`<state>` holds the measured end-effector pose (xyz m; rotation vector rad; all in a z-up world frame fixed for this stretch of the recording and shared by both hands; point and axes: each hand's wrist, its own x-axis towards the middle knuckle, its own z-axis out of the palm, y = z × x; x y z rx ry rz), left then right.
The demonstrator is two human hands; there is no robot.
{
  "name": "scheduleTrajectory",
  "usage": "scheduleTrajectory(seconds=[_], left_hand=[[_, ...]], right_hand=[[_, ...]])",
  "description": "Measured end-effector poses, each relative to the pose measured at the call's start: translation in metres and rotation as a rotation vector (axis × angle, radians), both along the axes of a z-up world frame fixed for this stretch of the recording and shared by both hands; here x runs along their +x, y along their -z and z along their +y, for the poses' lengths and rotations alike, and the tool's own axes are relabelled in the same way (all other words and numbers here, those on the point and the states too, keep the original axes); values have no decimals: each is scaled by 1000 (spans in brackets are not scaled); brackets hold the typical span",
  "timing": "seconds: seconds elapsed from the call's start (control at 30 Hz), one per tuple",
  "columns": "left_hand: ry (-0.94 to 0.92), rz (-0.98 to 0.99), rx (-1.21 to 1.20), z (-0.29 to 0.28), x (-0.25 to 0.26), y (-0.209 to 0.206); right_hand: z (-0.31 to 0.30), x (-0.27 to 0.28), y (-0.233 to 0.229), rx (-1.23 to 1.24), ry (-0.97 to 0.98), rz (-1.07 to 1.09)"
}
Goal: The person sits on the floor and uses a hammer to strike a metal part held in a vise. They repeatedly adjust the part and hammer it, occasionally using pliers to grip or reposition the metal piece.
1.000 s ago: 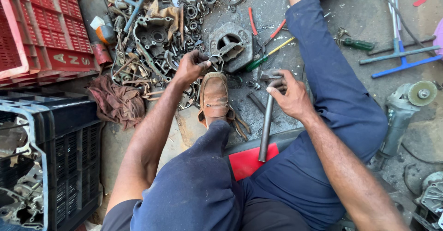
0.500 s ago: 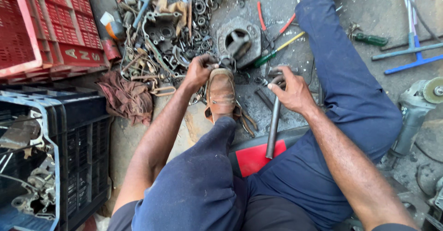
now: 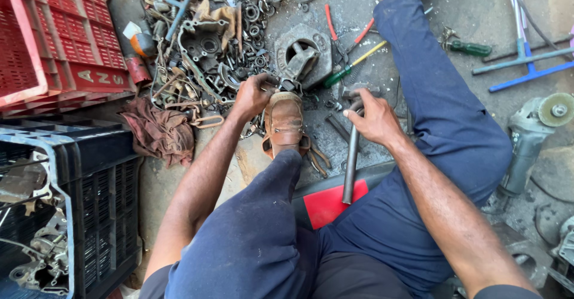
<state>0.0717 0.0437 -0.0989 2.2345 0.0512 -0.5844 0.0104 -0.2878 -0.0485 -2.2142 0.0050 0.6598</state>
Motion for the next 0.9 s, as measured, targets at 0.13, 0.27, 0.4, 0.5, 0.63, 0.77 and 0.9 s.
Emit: scheduleTrajectory(seconds=[0.13,0.27,0.4,0.5,0.63,0.77,0.9], left_hand=[[63,-71,-5,1,-1,-3],[-9,11,-14,-3,13,-2],[-1,31,0,3,16,-6],[75,-5,-33,7,16,-2],[161,-18,-18,17,14,5],[246,-6,129,17,19,4],[365,-46,177,11,20,-6]], right_hand=[[1,0,14,-69,-10,118],[5,-8,38,-109,-165,-200],[21,-21,67,-347,-448,-76],[38,-29,88,-524,-624,-234],[50,-36,116,-667,-641,-394],[51,-44,130,-662,-585,-509],[52,-35,122,-653,-525,-312]])
